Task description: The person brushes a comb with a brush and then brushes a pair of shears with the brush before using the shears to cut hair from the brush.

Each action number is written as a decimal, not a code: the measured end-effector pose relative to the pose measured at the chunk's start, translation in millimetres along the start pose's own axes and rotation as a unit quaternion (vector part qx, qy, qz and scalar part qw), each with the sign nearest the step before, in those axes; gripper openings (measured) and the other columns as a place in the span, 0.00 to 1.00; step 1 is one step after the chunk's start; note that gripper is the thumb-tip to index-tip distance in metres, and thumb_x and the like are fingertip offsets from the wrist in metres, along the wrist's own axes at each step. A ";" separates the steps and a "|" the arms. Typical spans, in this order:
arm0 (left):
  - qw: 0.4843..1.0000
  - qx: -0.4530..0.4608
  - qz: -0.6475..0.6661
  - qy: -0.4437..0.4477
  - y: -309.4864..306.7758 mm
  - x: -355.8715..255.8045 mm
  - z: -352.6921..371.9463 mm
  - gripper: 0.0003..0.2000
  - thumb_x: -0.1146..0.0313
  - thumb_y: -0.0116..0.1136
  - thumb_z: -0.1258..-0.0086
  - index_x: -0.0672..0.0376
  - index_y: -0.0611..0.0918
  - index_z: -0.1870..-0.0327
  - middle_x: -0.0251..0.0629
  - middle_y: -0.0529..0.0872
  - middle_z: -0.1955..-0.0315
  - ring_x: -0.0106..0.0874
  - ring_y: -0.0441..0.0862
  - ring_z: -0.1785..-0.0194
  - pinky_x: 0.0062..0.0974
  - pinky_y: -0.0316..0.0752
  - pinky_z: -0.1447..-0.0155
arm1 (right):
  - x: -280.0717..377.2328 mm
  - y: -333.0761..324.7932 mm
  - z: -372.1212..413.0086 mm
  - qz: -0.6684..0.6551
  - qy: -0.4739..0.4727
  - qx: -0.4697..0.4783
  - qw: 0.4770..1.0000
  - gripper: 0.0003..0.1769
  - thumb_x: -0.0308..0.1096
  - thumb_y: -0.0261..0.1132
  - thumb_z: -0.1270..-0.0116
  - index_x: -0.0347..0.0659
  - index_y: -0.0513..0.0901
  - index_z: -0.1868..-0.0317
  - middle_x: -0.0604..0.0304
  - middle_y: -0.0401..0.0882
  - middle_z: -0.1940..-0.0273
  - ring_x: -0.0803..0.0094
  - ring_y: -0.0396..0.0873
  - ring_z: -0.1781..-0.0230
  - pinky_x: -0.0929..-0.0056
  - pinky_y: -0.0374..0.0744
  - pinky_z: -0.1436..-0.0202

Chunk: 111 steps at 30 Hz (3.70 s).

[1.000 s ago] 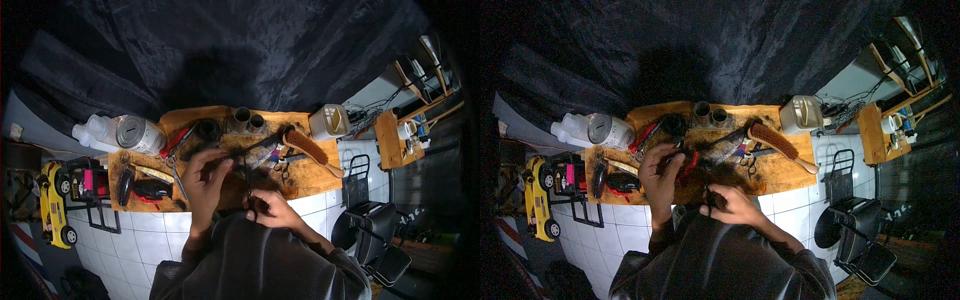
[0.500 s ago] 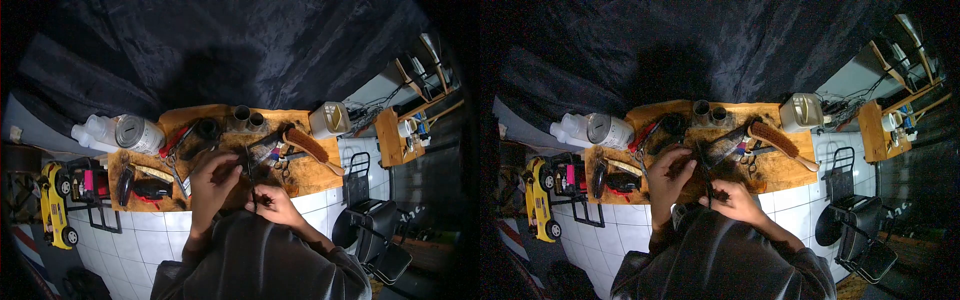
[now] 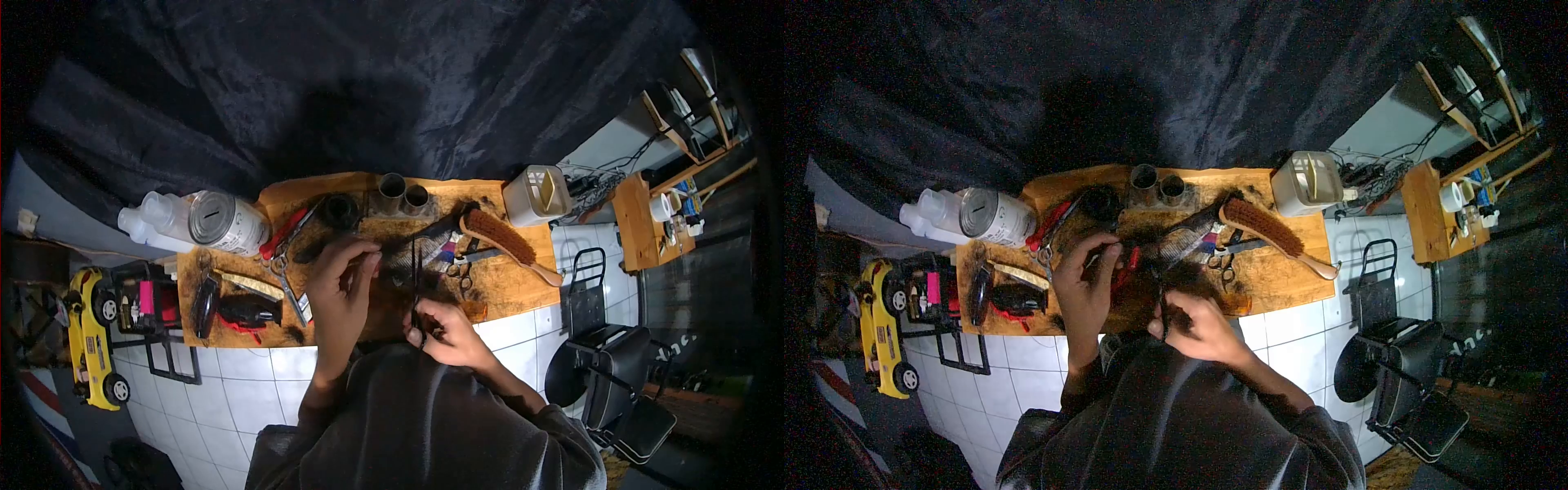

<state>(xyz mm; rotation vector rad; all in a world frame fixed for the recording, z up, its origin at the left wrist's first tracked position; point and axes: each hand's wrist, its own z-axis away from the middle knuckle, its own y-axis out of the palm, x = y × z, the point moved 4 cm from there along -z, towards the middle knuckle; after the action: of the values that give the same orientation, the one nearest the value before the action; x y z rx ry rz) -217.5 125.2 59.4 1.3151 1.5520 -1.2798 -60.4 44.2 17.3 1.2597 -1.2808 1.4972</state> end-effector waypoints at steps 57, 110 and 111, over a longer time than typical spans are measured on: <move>0.998 0.010 0.052 0.021 9.0 10.2 1.3 0.07 0.78 0.64 0.36 0.65 0.84 0.57 0.43 0.86 0.59 0.29 0.85 0.57 0.22 0.78 0.55 | -5.5 -1.9 1.7 0.028 0.028 -0.020 0.999 0.16 0.34 0.73 0.39 0.36 0.73 0.71 0.60 0.67 0.78 0.77 0.66 0.79 0.72 0.67 0.76; 0.903 0.295 -0.306 0.059 54.8 53.7 -18.8 0.29 0.84 0.60 0.48 0.56 0.78 0.40 0.50 0.74 0.45 0.51 0.71 0.41 0.42 0.68 0.38 | -41.8 -22.3 -3.7 -0.120 0.037 -0.036 0.991 0.20 0.45 0.53 0.23 0.34 0.77 0.60 0.59 0.80 0.69 0.74 0.78 0.68 0.76 0.75 0.63; 0.906 0.299 -0.295 0.056 56.0 57.6 -20.5 0.27 0.85 0.59 0.48 0.57 0.80 0.42 0.50 0.76 0.48 0.50 0.72 0.43 0.41 0.69 0.40 | -41.7 -24.2 -4.5 -0.112 0.043 -0.034 0.992 0.20 0.45 0.53 0.23 0.33 0.77 0.60 0.58 0.80 0.68 0.73 0.78 0.67 0.74 0.75 0.61</move>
<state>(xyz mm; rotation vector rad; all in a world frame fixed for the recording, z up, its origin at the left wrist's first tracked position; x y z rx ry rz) -174.1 159.1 -2.7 1.3243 1.7903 -2.2326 -29.6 54.8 -18.5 1.2366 -1.0866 1.3217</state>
